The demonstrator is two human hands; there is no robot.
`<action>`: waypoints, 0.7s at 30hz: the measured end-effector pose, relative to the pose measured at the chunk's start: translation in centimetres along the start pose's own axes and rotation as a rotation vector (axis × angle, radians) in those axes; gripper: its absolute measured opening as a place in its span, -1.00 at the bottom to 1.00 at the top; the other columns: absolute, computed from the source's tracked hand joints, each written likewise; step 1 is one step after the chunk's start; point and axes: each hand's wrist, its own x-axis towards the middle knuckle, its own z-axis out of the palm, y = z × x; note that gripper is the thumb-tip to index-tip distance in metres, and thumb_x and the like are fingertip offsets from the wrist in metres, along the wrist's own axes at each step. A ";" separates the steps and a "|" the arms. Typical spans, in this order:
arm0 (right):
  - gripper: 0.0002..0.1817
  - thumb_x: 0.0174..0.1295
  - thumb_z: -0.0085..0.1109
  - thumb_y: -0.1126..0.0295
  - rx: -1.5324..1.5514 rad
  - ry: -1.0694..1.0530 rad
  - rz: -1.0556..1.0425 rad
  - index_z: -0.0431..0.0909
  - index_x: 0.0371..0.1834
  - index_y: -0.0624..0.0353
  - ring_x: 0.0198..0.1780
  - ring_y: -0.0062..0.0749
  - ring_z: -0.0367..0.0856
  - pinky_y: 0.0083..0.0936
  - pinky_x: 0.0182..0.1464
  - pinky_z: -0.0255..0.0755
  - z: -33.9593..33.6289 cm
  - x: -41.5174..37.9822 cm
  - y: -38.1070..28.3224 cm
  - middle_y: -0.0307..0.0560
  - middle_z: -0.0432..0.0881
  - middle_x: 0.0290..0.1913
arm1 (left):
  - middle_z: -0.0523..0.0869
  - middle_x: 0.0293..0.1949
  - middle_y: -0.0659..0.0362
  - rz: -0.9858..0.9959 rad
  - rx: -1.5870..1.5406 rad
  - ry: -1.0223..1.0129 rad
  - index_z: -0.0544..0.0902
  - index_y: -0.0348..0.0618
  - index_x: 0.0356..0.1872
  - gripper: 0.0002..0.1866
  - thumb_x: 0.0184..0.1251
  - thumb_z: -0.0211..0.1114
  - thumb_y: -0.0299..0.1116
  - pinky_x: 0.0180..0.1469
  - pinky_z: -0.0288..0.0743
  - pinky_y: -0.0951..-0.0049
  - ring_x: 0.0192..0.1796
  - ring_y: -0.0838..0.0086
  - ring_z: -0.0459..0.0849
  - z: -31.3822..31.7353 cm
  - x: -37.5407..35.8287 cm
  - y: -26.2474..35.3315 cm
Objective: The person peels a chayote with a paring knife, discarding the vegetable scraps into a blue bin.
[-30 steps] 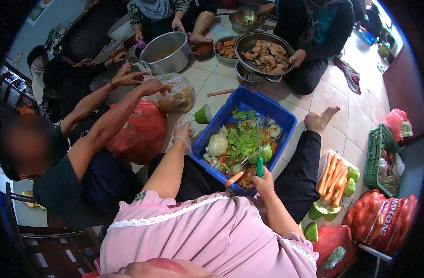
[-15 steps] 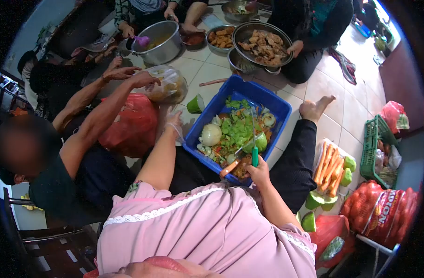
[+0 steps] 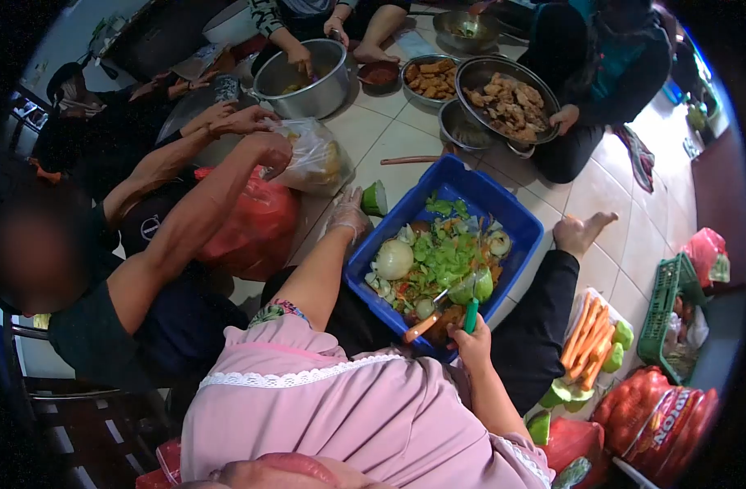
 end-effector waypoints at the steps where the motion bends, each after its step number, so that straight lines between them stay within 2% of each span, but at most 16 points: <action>1: -0.77 0.10 0.29 0.61 -0.003 0.003 0.004 0.39 -0.35 0.16 -0.53 -0.52 0.53 -0.57 -0.58 0.52 0.1 0.0 -0.1 -0.21 0.52 -0.44 | 0.01 0.56 0.05 0.002 0.018 -0.002 0.11 0.12 0.53 -0.05 0.01 0.30 -0.42 0.54 0.06 0.29 0.57 0.13 0.06 0.5 0.7 -0.4; 3: -0.78 0.09 0.28 0.63 0.011 0.006 0.008 0.39 -0.36 0.15 -0.51 -0.51 0.53 -0.57 -0.57 0.53 0.1 -0.1 -0.2 -0.21 0.52 -0.44 | 0.03 0.56 0.05 0.031 0.112 -0.001 0.02 0.14 0.55 0.00 0.02 0.32 -0.39 0.54 0.06 0.27 0.57 0.12 0.06 2.3 2.4 -1.8; 5: -0.78 0.09 0.28 0.63 0.006 0.006 0.031 0.39 -0.36 0.15 -0.51 -0.51 0.53 -0.57 -0.57 0.53 0.0 0.0 -0.2 -0.21 0.52 -0.44 | 0.06 0.55 0.05 0.025 0.083 0.000 -0.01 0.15 0.56 0.03 0.02 0.34 -0.37 0.52 0.10 0.25 0.56 0.11 0.08 4.0 4.3 -2.8; 9: -0.78 0.10 0.27 0.63 -0.008 0.004 0.060 0.39 -0.36 0.15 -0.48 -0.52 0.53 -0.59 -0.57 0.53 0.3 -0.5 -0.9 -0.20 0.52 -0.42 | 0.19 0.50 0.04 0.037 -0.034 0.014 -0.03 0.17 0.56 0.07 0.01 0.41 -0.33 0.47 0.20 0.20 0.51 0.07 0.18 3.1 4.2 -2.4; 12: -0.78 0.10 0.28 0.63 0.011 0.006 0.066 0.39 -0.36 0.15 -0.47 -0.52 0.54 -0.59 -0.57 0.53 0.5 -0.3 -1.1 -0.20 0.52 -0.41 | 0.30 0.42 0.02 -0.009 0.035 -0.054 0.04 0.16 0.54 0.04 0.01 0.45 -0.26 0.41 0.28 0.16 0.45 0.09 0.29 0.7 3.0 -0.1; 18: -0.78 0.07 0.25 0.65 0.041 0.017 0.088 0.39 -0.36 0.15 -0.45 -0.50 0.58 -0.58 -0.56 0.56 0.5 -0.3 -1.1 -0.19 0.53 -0.40 | 0.43 0.31 -0.08 0.132 -0.072 0.114 0.25 -0.08 0.39 -0.14 0.02 0.45 -0.19 0.32 0.38 0.16 0.35 0.06 0.42 3.9 4.5 -1.9; 21: -0.78 0.06 0.25 0.65 0.044 0.015 0.098 0.40 -0.36 0.15 -0.44 -0.49 0.59 -0.57 -0.56 0.57 0.4 -0.2 -1.0 -0.19 0.54 -0.40 | 0.55 0.18 -0.14 0.081 -0.177 0.070 0.30 -0.17 0.33 -0.20 0.04 0.42 -0.18 0.29 0.39 0.17 0.25 -0.04 0.50 5.3 5.6 -3.2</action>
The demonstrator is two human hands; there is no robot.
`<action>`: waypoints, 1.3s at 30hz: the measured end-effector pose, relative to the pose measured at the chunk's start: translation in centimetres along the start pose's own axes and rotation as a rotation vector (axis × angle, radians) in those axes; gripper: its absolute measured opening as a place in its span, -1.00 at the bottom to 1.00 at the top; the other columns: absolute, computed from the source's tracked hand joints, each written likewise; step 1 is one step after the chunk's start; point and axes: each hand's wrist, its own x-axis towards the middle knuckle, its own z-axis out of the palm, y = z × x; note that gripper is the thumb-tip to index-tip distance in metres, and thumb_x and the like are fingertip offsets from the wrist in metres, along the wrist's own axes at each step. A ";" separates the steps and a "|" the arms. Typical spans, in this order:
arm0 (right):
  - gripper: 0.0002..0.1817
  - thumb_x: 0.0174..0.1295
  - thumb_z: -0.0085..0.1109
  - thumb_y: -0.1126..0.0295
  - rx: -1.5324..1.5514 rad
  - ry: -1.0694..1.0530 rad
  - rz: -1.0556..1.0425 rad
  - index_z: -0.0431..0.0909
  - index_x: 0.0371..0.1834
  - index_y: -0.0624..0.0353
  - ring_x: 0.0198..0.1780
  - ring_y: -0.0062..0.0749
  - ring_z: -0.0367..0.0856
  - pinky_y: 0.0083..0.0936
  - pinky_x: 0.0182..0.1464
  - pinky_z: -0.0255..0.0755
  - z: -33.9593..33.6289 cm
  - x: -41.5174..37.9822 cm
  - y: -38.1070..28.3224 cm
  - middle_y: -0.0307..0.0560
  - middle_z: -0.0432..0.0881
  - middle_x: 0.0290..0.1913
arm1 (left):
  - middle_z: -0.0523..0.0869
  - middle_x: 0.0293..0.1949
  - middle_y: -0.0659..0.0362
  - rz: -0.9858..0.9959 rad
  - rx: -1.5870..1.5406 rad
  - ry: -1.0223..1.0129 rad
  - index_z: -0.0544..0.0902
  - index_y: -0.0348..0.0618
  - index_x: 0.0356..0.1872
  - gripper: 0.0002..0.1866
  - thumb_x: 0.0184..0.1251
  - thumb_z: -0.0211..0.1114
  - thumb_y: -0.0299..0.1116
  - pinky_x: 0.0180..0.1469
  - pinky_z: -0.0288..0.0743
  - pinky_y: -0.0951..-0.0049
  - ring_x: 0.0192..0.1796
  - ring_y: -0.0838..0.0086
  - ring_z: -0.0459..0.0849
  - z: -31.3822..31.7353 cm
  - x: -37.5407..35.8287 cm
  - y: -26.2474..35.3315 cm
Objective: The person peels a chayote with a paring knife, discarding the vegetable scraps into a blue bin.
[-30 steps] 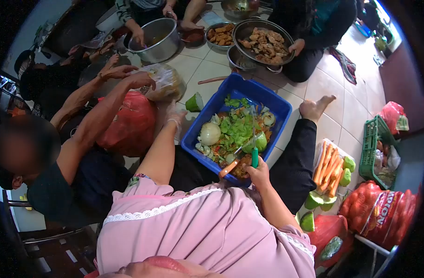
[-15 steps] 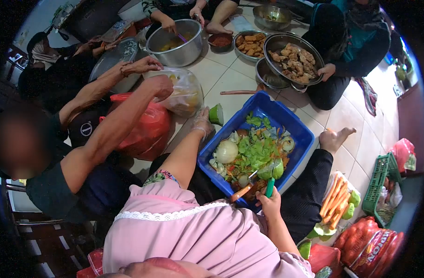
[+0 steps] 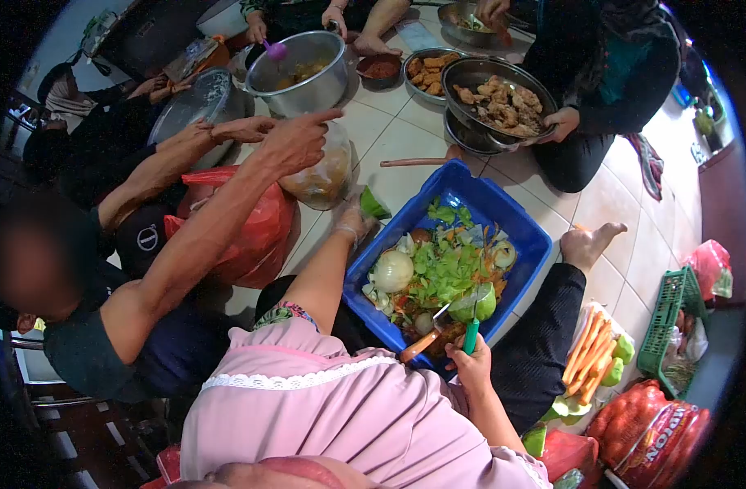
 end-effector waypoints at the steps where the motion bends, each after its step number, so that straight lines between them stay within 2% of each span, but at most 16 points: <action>1: -0.78 0.06 0.24 0.65 -0.002 0.000 -0.001 0.40 -0.36 0.15 -0.44 -0.49 0.59 -0.56 -0.56 0.57 0.0 0.0 0.0 -0.19 0.54 -0.40 | 0.57 0.14 -0.17 -0.050 -0.024 0.015 0.33 -0.18 0.31 -0.24 0.06 0.40 -0.17 0.28 0.40 0.18 0.22 -0.06 0.53 -0.4 -0.2 0.6; 6: -0.79 0.06 0.25 0.64 -0.020 -0.001 -0.016 0.41 -0.35 0.15 -0.45 -0.48 0.59 -0.57 -0.57 0.56 0.1 0.0 -0.4 -0.18 0.55 -0.41 | 0.64 0.01 -0.20 -0.246 -0.352 0.037 0.48 -0.24 0.15 -0.41 0.15 0.28 -0.09 0.11 0.50 0.19 0.02 -0.04 0.65 -1.4 -1.3 0.8; 9: -0.79 0.06 0.24 0.64 -0.011 -0.024 -0.032 0.41 -0.34 0.15 -0.45 -0.48 0.59 -0.56 -0.57 0.56 -0.3 0.2 0.2 -0.16 0.56 -0.42 | 0.67 -0.14 0.01 -0.302 -0.786 0.022 0.57 -0.22 0.01 -0.56 0.28 0.23 -0.09 -0.09 0.54 0.25 -0.14 0.21 0.65 -0.2 -0.9 -1.0; 10: -0.80 0.05 0.22 0.64 0.011 -0.024 -0.040 0.41 -0.34 0.15 -0.46 -0.47 0.58 -0.56 -0.58 0.54 -0.1 0.2 0.1 -0.14 0.57 -0.42 | 0.63 -0.16 0.12 -0.195 -0.963 0.135 0.55 -0.17 0.05 -0.65 0.33 0.16 -0.22 -0.20 0.53 0.31 -0.20 0.37 0.60 0.0 -1.1 -0.9; 13: -0.84 0.06 0.16 0.61 -0.013 -0.022 -0.056 0.40 -0.36 0.13 -0.44 -0.49 0.55 -0.59 -0.59 0.50 0.0 0.1 0.0 -0.19 0.52 -0.45 | 0.62 -0.09 0.12 0.062 -1.505 -0.030 0.52 -0.13 0.09 -0.68 0.34 0.11 -0.32 -0.17 0.57 0.31 -0.14 0.35 0.61 -2.3 -2.9 1.3; 16: -0.84 0.07 0.16 0.61 -0.026 -0.026 -0.075 0.40 -0.36 0.12 -0.45 -0.49 0.54 -0.59 -0.59 0.49 0.0 0.2 0.2 -0.18 0.52 -0.45 | 0.59 -0.03 0.12 0.146 -1.529 -0.073 0.46 -0.11 0.15 -0.63 0.33 0.11 -0.37 -0.15 0.59 0.32 -0.11 0.37 0.61 -6.4 -8.4 5.8; 20: -0.80 0.12 0.23 0.60 -0.026 -0.012 -0.083 0.38 -0.37 0.11 -0.49 -0.49 0.53 -0.60 -0.58 0.45 0.3 -0.2 -0.2 -0.19 0.51 -0.45 | 0.59 0.01 0.06 0.116 -1.569 -0.189 0.42 -0.13 0.20 -0.56 0.30 0.16 -0.35 -0.10 0.58 0.36 -0.05 0.32 0.62 -8.7 -15.2 9.4; 23: -0.81 0.15 0.24 0.57 -0.024 -0.019 -0.129 0.39 -0.35 0.11 -0.49 -0.54 0.52 -0.63 -0.60 0.40 0.1 -0.2 0.2 -0.22 0.50 -0.46 | 0.60 0.02 0.04 0.227 -1.855 -0.436 0.42 -0.15 0.21 -0.56 0.31 0.17 -0.31 -0.08 0.60 0.38 -0.07 0.30 0.64 -5.8 -15.9 7.5; 24: -0.81 0.17 0.25 0.56 -0.023 -0.019 -0.152 0.39 -0.35 0.10 -0.50 -0.55 0.51 -0.64 -0.61 0.39 -0.2 0.0 0.5 -0.23 0.50 -0.47 | 0.61 0.01 0.06 0.195 -1.840 -0.441 0.44 -0.17 0.21 -0.53 0.32 0.19 -0.22 -0.10 0.60 0.40 -0.09 0.31 0.64 -6.0 -17.0 7.9; 27: -0.84 0.27 0.23 0.46 0.012 -0.007 -0.202 0.42 -0.20 0.11 -0.60 -0.63 0.43 -0.68 -0.67 0.28 -0.4 -0.4 1.1 -0.29 0.47 -0.51 | 0.61 0.01 0.07 -0.178 -2.030 -0.631 0.44 -0.17 0.23 -0.49 0.31 0.19 -0.15 -0.07 0.60 0.38 -0.09 0.31 0.64 -6.3 -19.9 8.7; 28: -0.83 0.29 0.23 0.43 0.032 -0.004 -0.214 0.42 -0.15 0.10 -0.63 -0.64 0.41 -0.69 -0.68 0.26 0.0 -0.9 0.9 -0.30 0.46 -0.52 | 0.60 0.05 0.06 -0.085 -1.968 -0.662 0.43 -0.20 0.24 -0.45 0.30 0.19 -0.11 0.00 0.61 0.40 -0.03 0.32 0.62 -6.3 -20.6 8.7; 31: -0.75 0.41 0.12 0.27 -0.002 0.025 -0.190 0.37 0.05 0.04 -0.71 -0.63 0.34 -0.66 -0.76 0.18 0.1 -2.1 0.9 -0.28 0.43 -0.56 | 0.62 0.05 0.05 0.014 -1.894 -0.522 0.44 -0.21 0.23 -0.45 0.30 0.18 -0.12 -0.04 0.62 0.44 -0.08 0.30 0.64 -5.3 -22.2 9.4; 33: -0.75 0.42 0.09 0.26 0.033 0.032 -0.150 0.36 0.05 0.05 -0.73 -0.59 0.33 -0.62 -0.79 0.16 0.0 -3.0 0.7 -0.26 0.43 -0.57 | 0.65 0.02 0.03 -0.077 -1.974 -0.507 0.46 -0.20 0.21 -0.49 0.34 0.10 -0.10 -0.22 0.62 0.40 -0.21 0.27 0.66 -4.1 -22.4 9.1; 35: -0.77 0.42 0.09 0.31 0.024 -0.009 -0.226 0.35 0.03 0.09 -0.69 -0.57 0.36 -0.62 -0.71 0.24 0.4 -4.0 0.0 -0.25 0.44 -0.55 | 0.66 -0.01 0.02 -0.131 -2.073 -0.713 0.46 -0.19 0.20 -0.50 0.37 0.05 -0.08 -0.28 0.61 0.34 -0.27 0.26 0.66 -3.5 -21.7 7.0; 37: -0.79 0.40 0.09 0.40 0.100 -0.102 -0.397 0.34 0.02 0.13 -0.61 -0.57 0.42 -0.62 -0.57 0.33 0.5 -3.7 0.7 -0.23 0.47 -0.51 | 0.66 0.00 0.04 -0.179 -2.146 -0.761 0.49 -0.14 0.19 -0.50 0.39 -0.01 -0.03 -0.35 0.58 0.33 -0.30 0.30 0.64 -4.5 -22.9 7.2; 39: -0.80 0.37 0.10 0.47 0.048 -0.128 -0.416 0.33 -0.01 0.15 -0.51 -0.58 0.50 -0.62 -0.43 0.41 1.0 -4.9 0.1 -0.19 0.52 -0.43 | 0.66 -0.01 0.08 -0.195 -2.132 -0.673 0.52 -0.07 0.15 -0.50 0.39 0.00 0.05 -0.41 0.54 0.39 -0.33 0.36 0.62 -6.7 -24.9 9.5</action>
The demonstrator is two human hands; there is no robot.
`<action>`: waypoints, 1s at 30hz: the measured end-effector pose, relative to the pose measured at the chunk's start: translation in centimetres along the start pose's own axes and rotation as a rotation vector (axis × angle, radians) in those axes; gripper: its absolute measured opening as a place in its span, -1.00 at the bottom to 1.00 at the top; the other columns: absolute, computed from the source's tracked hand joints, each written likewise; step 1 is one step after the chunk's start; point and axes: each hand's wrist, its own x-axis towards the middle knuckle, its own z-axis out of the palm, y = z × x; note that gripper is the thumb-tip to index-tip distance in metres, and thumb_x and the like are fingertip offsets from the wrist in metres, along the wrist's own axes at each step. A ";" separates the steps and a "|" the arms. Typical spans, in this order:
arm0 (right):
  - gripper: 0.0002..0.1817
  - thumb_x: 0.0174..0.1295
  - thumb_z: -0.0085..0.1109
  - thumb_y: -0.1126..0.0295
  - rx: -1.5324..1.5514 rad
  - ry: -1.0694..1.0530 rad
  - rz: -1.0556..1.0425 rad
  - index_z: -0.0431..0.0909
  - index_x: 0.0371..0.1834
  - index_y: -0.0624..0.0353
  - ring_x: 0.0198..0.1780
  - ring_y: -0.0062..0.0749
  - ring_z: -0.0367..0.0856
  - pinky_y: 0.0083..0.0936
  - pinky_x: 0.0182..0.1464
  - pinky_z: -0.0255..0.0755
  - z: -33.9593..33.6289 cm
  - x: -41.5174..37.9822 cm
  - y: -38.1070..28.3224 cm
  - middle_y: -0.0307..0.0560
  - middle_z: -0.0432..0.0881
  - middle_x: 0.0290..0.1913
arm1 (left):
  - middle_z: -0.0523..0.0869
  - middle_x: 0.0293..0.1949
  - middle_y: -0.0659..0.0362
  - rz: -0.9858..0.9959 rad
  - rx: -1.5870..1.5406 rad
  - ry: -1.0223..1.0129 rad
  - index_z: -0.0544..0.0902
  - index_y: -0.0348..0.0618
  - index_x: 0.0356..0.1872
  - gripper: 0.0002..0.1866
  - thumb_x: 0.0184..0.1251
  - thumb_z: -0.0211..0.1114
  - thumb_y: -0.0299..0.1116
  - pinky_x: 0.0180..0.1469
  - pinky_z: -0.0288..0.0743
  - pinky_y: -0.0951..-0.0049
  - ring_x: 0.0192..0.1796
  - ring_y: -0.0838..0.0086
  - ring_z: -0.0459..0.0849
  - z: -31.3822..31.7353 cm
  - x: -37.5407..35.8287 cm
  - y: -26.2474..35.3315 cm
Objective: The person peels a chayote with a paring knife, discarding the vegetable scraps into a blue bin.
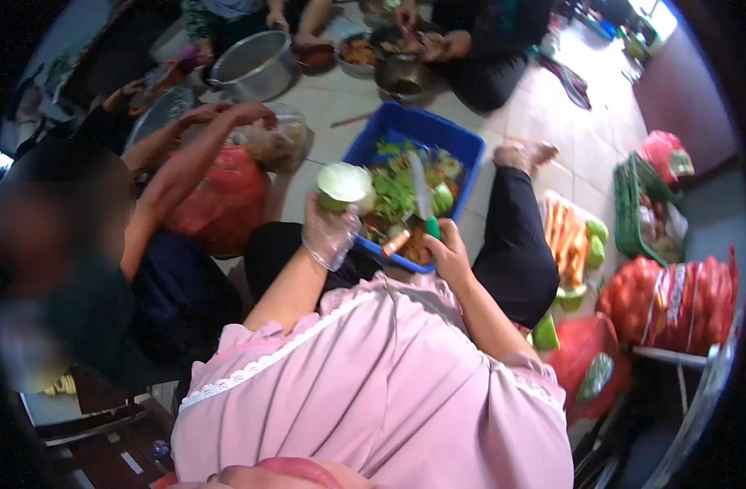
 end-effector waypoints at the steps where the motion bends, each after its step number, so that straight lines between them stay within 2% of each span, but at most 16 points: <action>1: -0.77 0.35 0.12 0.49 -0.084 -0.010 0.019 0.33 -0.01 0.17 -0.46 -0.59 0.52 -0.62 -0.40 0.42 0.4 -0.6 -0.6 -0.19 0.53 -0.40 | 0.67 -0.01 0.10 0.054 0.013 0.110 0.54 -0.03 0.14 -0.50 0.39 0.01 0.09 -0.43 0.53 0.40 -0.33 0.37 0.62 1.4 -0.4 -0.6; 2: -0.75 0.33 0.14 0.51 -0.165 -0.026 0.030 0.33 0.00 0.18 -0.41 -0.59 0.54 -0.62 -0.37 0.44 0.7 -0.8 -1.2 -0.18 0.55 -0.36 | 0.67 -0.02 0.12 0.115 0.034 0.211 0.55 0.00 0.12 -0.49 0.38 0.02 0.13 -0.44 0.52 0.42 -0.33 0.37 0.62 2.1 -0.4 -0.8; 3: -0.71 0.30 0.18 0.50 -0.331 -0.049 -0.024 0.33 0.01 0.22 -0.32 -0.56 0.55 -0.58 -0.27 0.45 0.7 -1.0 -1.6 -0.14 0.58 -0.32 | 0.67 0.01 0.13 -0.005 0.043 -0.025 0.55 -0.03 0.12 -0.46 0.37 0.05 0.16 -0.38 0.59 0.36 -0.27 0.33 0.66 -0.6 0.3 0.0; 4: -0.67 0.27 0.22 0.47 -0.506 -0.046 -0.115 0.34 0.03 0.22 -0.28 -0.51 0.53 -0.53 -0.20 0.44 0.7 -1.2 -1.6 -0.10 0.58 -0.29 | 0.67 0.00 0.14 -0.016 0.093 -0.031 0.55 -0.04 0.11 -0.46 0.37 0.05 0.16 -0.37 0.61 0.39 -0.25 0.34 0.67 -1.8 0.6 0.4; 6: -0.66 0.28 0.21 0.39 -0.517 -0.051 -0.176 0.35 0.04 0.18 -0.22 -0.26 0.64 -0.37 -0.12 0.48 1.9 -2.1 -4.0 0.01 0.62 -0.24 | 0.68 -0.01 0.15 -0.033 0.193 -0.045 0.55 -0.07 0.10 -0.46 0.38 0.06 0.16 -0.34 0.64 0.44 -0.22 0.37 0.68 -2.9 1.3 0.3; 7: -0.66 0.27 0.21 0.37 -0.626 -0.024 -0.218 0.36 0.05 0.16 -0.19 -0.17 0.65 -0.32 -0.11 0.49 2.3 -2.2 -4.7 0.03 0.63 -0.23 | 0.66 -0.03 0.24 0.056 0.389 0.072 0.54 0.00 0.12 -0.45 0.41 -0.02 0.21 -0.53 0.44 0.59 -0.19 0.48 0.66 -2.1 1.5 -0.5; 9: -0.64 0.26 0.20 0.33 -0.847 0.025 -0.304 0.37 0.07 0.11 -0.12 0.03 0.67 -0.22 -0.07 0.50 2.5 -2.2 -5.8 0.09 0.65 -0.19 | 0.65 -0.02 0.27 0.439 0.870 0.055 0.55 0.05 0.12 -0.49 0.42 -0.02 0.18 -0.45 0.43 0.55 -0.15 0.50 0.64 -0.8 0.3 -2.6; 11: -0.63 0.25 0.20 0.32 -0.942 -0.017 -0.312 0.38 0.09 0.08 -0.06 0.13 0.63 -0.14 -0.04 0.48 2.1 -2.0 -6.5 0.12 0.65 -0.15 | 0.62 0.01 0.32 0.080 0.673 0.324 0.54 0.12 0.13 -0.53 0.42 -0.03 0.15 -0.26 0.44 0.46 -0.04 0.52 0.61 -0.8 1.9 -1.8; 12: -0.62 0.24 0.20 0.31 -0.987 -0.040 -0.315 0.39 0.10 0.07 -0.03 0.18 0.61 -0.11 -0.03 0.48 1.9 -1.9 -6.8 0.14 0.65 -0.14 | 0.59 0.05 0.29 0.091 0.675 0.313 0.53 0.07 0.14 -0.54 0.42 0.00 0.11 -0.14 0.46 0.44 0.01 0.49 0.59 -0.4 2.0 -2.1; 14: -0.62 0.21 0.24 0.27 -1.089 0.057 -0.211 0.44 0.07 0.06 -0.02 0.08 0.63 -0.13 -0.04 0.49 2.6 -1.8 -6.8 0.09 0.65 -0.12 | 0.53 0.15 0.22 0.108 0.675 0.296 0.50 -0.03 0.15 -0.54 0.42 0.06 0.03 0.08 0.50 0.40 0.11 0.42 0.56 0.2 1.8 -2.8; 19: -0.66 0.27 0.19 0.20 -1.190 0.135 -0.404 0.49 0.05 0.07 -0.05 -0.05 0.64 -0.21 -0.04 0.51 3.0 -0.8 -6.1 0.03 0.65 -0.14 | 0.55 0.12 0.22 0.064 0.686 0.467 0.50 0.03 0.17 -0.55 0.42 0.05 0.04 0.03 0.50 0.39 0.10 0.43 0.55 2.9 1.4 -3.1; 23: -0.69 0.29 0.16 0.20 -1.237 0.033 -0.359 0.50 0.03 0.08 -0.09 -0.09 0.65 -0.24 -0.05 0.51 3.4 0.1 -6.6 0.00 0.64 -0.16 | 0.57 0.07 0.21 0.055 0.746 0.469 0.51 0.02 0.16 -0.51 0.37 0.10 0.09 0.06 0.47 0.30 0.11 0.43 0.53 1.2 2.2 -2.7; 25: -0.70 0.28 0.17 0.20 -1.231 0.012 -0.437 0.52 0.00 0.08 -0.10 -0.11 0.65 -0.24 -0.07 0.51 3.3 0.6 -5.6 -0.01 0.65 -0.17 | 0.59 0.05 0.20 0.225 1.046 0.216 0.53 0.02 0.15 -0.49 0.34 0.12 0.11 0.06 0.46 0.25 0.10 0.41 0.53 -6.3 4.7 -1.6; 27: -0.71 0.27 0.18 0.21 -1.232 -0.033 -0.483 0.53 -0.02 0.07 -0.11 -0.12 0.65 -0.26 -0.09 0.51 3.3 0.7 -5.4 -0.03 0.65 -0.18 | 0.60 0.02 0.20 0.208 1.028 0.200 0.53 0.03 0.14 -0.50 0.32 0.16 0.10 0.05 0.46 0.24 0.08 0.39 0.55 -6.7 5.0 -1.7; 29: -0.72 0.24 0.20 0.22 -1.246 -0.036 -0.528 0.55 -0.04 0.06 -0.13 -0.15 0.65 -0.28 -0.12 0.50 3.3 0.8 -5.1 -0.08 0.65 -0.24 | 0.62 -0.01 0.21 0.003 0.697 0.427 0.51 0.06 0.15 -0.52 0.31 0.22 0.04 0.02 0.47 0.28 0.06 0.38 0.58 -0.4 3.2 -2.6; 30: -0.72 0.24 0.21 0.22 -1.260 -0.036 -0.528 0.55 -0.04 0.05 -0.13 -0.15 0.65 -0.28 -0.12 0.50 3.3 0.9 -5.2 -0.09 0.65 -0.25 | 0.62 -0.01 0.22 0.006 0.714 0.437 0.52 0.05 0.14 -0.53 0.32 0.22 0.05 0.00 0.48 0.29 0.04 0.39 0.58 -0.5 3.3 -2.6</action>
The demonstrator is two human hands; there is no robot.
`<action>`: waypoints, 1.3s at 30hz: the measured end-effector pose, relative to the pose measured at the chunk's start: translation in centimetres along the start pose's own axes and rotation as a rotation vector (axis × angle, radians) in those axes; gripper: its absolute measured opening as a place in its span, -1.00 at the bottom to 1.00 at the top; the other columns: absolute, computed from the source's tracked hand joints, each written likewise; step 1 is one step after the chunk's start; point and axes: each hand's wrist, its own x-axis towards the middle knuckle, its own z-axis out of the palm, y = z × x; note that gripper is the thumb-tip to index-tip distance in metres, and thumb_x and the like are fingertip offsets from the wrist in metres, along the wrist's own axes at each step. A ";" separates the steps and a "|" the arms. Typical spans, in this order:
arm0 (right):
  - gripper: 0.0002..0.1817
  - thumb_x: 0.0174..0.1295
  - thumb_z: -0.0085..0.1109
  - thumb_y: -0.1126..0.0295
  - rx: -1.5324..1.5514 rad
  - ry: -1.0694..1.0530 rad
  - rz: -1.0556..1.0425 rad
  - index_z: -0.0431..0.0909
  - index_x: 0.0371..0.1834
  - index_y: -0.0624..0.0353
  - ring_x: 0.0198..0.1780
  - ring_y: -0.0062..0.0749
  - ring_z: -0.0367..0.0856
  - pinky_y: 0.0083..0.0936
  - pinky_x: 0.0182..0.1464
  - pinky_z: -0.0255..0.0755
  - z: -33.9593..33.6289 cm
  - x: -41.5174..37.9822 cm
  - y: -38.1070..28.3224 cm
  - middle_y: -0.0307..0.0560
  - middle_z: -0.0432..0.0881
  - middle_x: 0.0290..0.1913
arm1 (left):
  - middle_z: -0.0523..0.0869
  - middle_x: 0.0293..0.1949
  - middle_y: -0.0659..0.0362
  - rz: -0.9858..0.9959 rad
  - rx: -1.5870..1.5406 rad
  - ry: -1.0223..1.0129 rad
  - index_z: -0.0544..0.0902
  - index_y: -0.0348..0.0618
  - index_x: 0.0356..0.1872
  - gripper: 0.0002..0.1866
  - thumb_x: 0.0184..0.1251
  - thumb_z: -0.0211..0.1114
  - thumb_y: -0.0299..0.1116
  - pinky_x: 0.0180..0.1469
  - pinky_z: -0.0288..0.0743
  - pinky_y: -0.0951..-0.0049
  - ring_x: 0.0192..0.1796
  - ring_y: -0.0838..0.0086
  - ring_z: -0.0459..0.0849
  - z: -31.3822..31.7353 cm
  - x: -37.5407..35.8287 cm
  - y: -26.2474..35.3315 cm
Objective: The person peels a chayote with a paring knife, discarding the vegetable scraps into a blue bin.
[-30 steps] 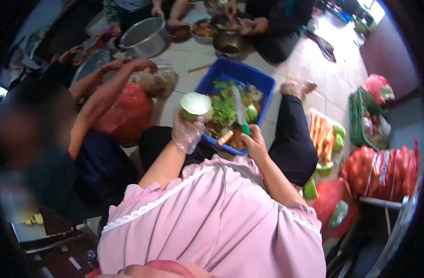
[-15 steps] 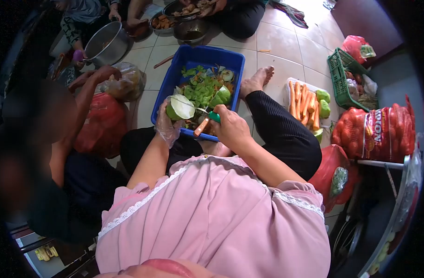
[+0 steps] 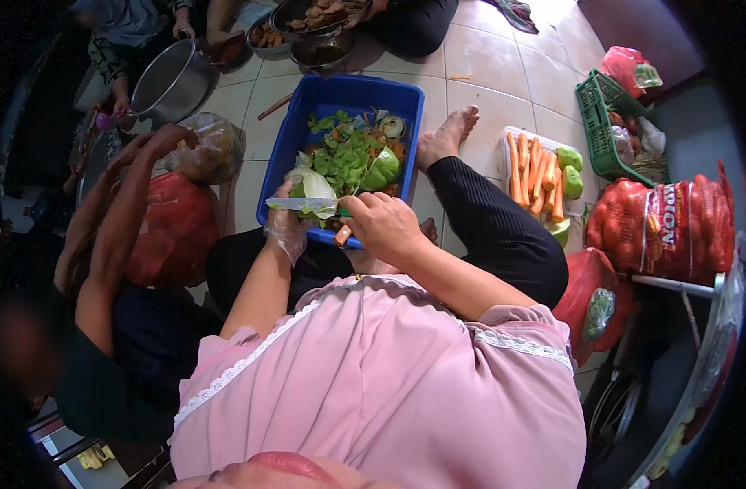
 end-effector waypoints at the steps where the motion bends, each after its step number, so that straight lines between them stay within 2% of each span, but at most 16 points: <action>1: -0.72 0.23 0.21 0.22 -0.014 -0.003 0.000 0.55 -0.04 0.05 -0.14 -0.16 0.65 -0.28 -0.13 0.50 -0.2 0.2 0.1 -0.09 0.64 -0.26 | 0.62 -0.02 0.23 0.002 0.017 0.010 0.52 0.05 0.12 -0.54 0.32 0.22 0.05 -0.02 0.49 0.30 0.03 0.41 0.59 0.0 0.1 -0.1; 5: -0.71 0.22 0.23 0.21 -0.032 0.081 0.060 0.55 -0.04 0.04 -0.16 -0.17 0.64 -0.28 -0.14 0.50 0.3 0.6 1.5 -0.11 0.62 -0.30 | 0.63 -0.04 0.23 0.088 0.017 -0.075 0.54 0.03 0.07 -0.58 0.34 0.21 0.03 -0.10 0.50 0.34 -0.03 0.43 0.61 -1.1 1.5 -0.8; 8: -0.72 0.24 0.21 0.20 0.015 0.011 0.085 0.55 -0.04 0.02 -0.15 -0.14 0.64 -0.25 -0.14 0.50 0.4 0.4 1.0 -0.10 0.62 -0.27 | 0.63 -0.06 0.23 0.088 0.075 -0.026 0.55 0.03 0.06 -0.62 0.32 0.20 -0.03 -0.10 0.51 0.32 -0.06 0.43 0.63 0.3 0.3 0.3; 11: -0.72 0.25 0.19 0.20 0.067 -0.002 0.152 0.53 -0.03 0.03 -0.13 -0.10 0.64 -0.21 -0.10 0.50 0.7 0.7 1.3 -0.06 0.63 -0.24 | 0.64 -0.10 0.21 0.125 0.105 -0.100 0.56 -0.08 0.05 -0.64 0.32 0.18 -0.15 -0.06 0.51 0.37 -0.08 0.44 0.63 0.0 0.3 0.5; 14: -0.71 0.26 0.18 0.20 0.069 -0.033 0.277 0.51 -0.02 0.05 -0.10 -0.05 0.65 -0.18 -0.07 0.51 0.3 1.0 1.9 -0.01 0.64 -0.19 | 0.65 -0.13 0.18 0.217 0.087 -0.067 0.58 -0.22 0.02 -0.66 0.33 0.14 -0.24 -0.03 0.50 0.40 -0.11 0.45 0.63 -0.8 2.3 -0.3; 17: -0.70 0.28 0.16 0.17 0.116 -0.093 0.268 0.51 0.00 0.05 -0.07 -0.04 0.65 -0.17 -0.07 0.52 -0.2 0.8 0.8 0.01 0.66 -0.16 | 0.65 -0.15 0.16 0.342 0.146 -0.063 0.59 -0.31 -0.03 -0.68 0.34 0.13 -0.28 -0.02 0.49 0.44 -0.12 0.46 0.62 -1.0 2.7 -0.7; 19: -0.68 0.30 0.14 0.14 0.166 -0.096 0.269 0.50 0.02 0.05 -0.06 -0.01 0.65 -0.15 -0.07 0.52 -0.2 0.7 0.8 0.04 0.67 -0.14 | 0.65 -0.16 0.17 0.382 0.213 -0.056 0.61 -0.29 -0.06 -0.70 0.34 0.14 -0.28 -0.02 0.49 0.44 -0.13 0.48 0.61 -1.4 3.2 -0.9; 22: -0.67 0.30 0.14 0.14 0.130 -0.165 0.445 0.49 0.03 0.05 -0.05 0.03 0.65 -0.14 -0.06 0.51 0.2 1.1 2.6 0.07 0.67 -0.12 | 0.65 -0.15 0.16 0.480 0.331 -0.103 0.60 -0.26 -0.06 -0.67 0.34 0.08 -0.23 0.00 0.48 0.43 -0.10 0.45 0.63 -0.5 1.8 0.1; 23: -0.67 0.30 0.14 0.13 0.159 -0.128 0.430 0.49 0.03 0.04 -0.04 0.07 0.64 -0.12 -0.06 0.51 0.5 0.7 3.2 0.09 0.66 -0.09 | 0.65 -0.14 0.15 0.522 0.373 -0.129 0.59 -0.25 -0.04 -0.65 0.34 0.06 -0.20 0.01 0.48 0.42 -0.09 0.43 0.63 0.0 1.3 0.5; 27: -0.68 0.30 0.13 0.11 0.237 -0.115 0.315 0.50 0.02 0.01 -0.05 0.07 0.64 -0.11 -0.05 0.50 -0.6 0.4 0.6 0.08 0.66 -0.06 | 0.64 -0.15 0.14 0.470 0.300 -0.115 0.59 -0.27 -0.07 -0.66 0.34 0.06 -0.22 0.02 0.47 0.43 -0.09 0.44 0.62 -1.5 3.2 -0.7; 30: -0.67 0.30 0.14 0.09 0.208 -0.134 0.412 0.51 0.02 0.01 -0.06 0.06 0.65 -0.13 -0.05 0.51 -0.1 0.8 1.6 0.06 0.66 -0.06 | 0.64 -0.14 0.13 0.482 0.299 -0.113 0.59 -0.27 -0.08 -0.67 0.35 0.06 -0.22 0.02 0.47 0.43 -0.08 0.45 0.62 -0.6 2.1 -0.1; 31: -0.68 0.28 0.19 0.16 0.213 -0.164 0.492 0.53 0.03 0.02 -0.05 0.07 0.64 -0.16 -0.06 0.52 -0.3 1.0 2.2 0.08 0.67 -0.05 | 0.64 -0.14 0.12 0.492 0.289 -0.113 0.59 -0.27 -0.08 -0.67 0.35 0.06 -0.22 0.03 0.47 0.43 -0.08 0.45 0.62 -0.1 1.5 0.1; 34: -0.69 0.29 0.18 0.16 0.224 -0.147 0.434 0.53 0.02 0.03 -0.05 0.07 0.64 -0.16 -0.06 0.52 -1.0 0.7 1.1 0.07 0.67 -0.06 | 0.63 -0.12 0.12 0.484 0.306 -0.114 0.59 -0.28 -0.10 -0.67 0.35 0.07 -0.22 0.04 0.47 0.42 -0.07 0.44 0.62 -0.9 2.6 -0.1; 35: -0.67 0.31 0.13 0.10 0.253 -0.120 0.339 0.51 0.02 0.01 -0.06 0.06 0.65 -0.14 -0.07 0.51 -0.9 0.5 0.7 0.06 0.67 -0.05 | 0.63 -0.12 0.12 0.473 0.320 -0.116 0.60 -0.28 -0.10 -0.67 0.35 0.07 -0.21 0.04 0.47 0.41 -0.07 0.43 0.62 -1.5 3.2 -0.5; 39: -0.67 0.31 0.14 0.10 0.234 -0.135 0.390 0.50 0.02 0.01 -0.06 0.06 0.65 -0.15 -0.06 0.51 -0.3 0.6 1.5 0.06 0.67 -0.07 | 0.64 -0.13 0.14 0.576 0.400 -0.134 0.59 -0.28 -0.09 -0.65 0.35 0.09 -0.18 0.05 0.47 0.43 -0.07 0.45 0.62 -0.4 1.7 0.3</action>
